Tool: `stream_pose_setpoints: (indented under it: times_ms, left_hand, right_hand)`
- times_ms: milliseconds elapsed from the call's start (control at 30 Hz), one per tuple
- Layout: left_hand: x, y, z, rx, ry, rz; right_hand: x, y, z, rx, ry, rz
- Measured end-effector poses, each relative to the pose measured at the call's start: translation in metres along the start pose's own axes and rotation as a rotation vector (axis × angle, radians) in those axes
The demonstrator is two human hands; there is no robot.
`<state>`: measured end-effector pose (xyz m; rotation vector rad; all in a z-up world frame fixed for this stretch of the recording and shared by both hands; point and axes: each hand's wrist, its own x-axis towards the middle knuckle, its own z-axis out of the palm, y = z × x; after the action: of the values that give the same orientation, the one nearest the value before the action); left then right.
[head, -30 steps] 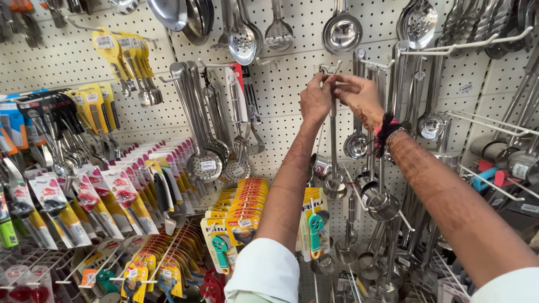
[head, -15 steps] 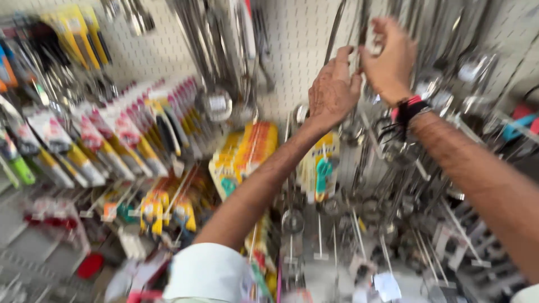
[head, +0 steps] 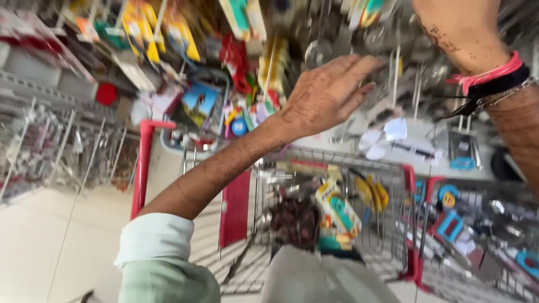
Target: Selecting and arranging various metal kitchen utensils in a shopping cart and on store shelves.
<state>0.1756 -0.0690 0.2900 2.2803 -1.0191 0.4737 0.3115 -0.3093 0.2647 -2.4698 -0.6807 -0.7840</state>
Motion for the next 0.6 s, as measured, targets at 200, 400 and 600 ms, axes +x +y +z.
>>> stream_pose_setpoints:
  times_ms: [200, 400, 600]
  left_hand:
    - [-0.143, -0.045, 0.087, -0.299, -0.055, -0.476]
    - [-0.330, -0.072, 0.223, -0.111, -0.021, -0.764]
    - [-0.413, -0.019, 0.273, -0.069, -0.553, -1.037]
  right_hand:
    - [-0.097, -0.047, 0.027, 0.354, -0.060, 0.333]
    - [-0.181, -0.114, 0.065, 0.833, -0.096, 0.385]
    - [-0.296, -0.131, 0.105, 0.715, -0.410, 0.448]
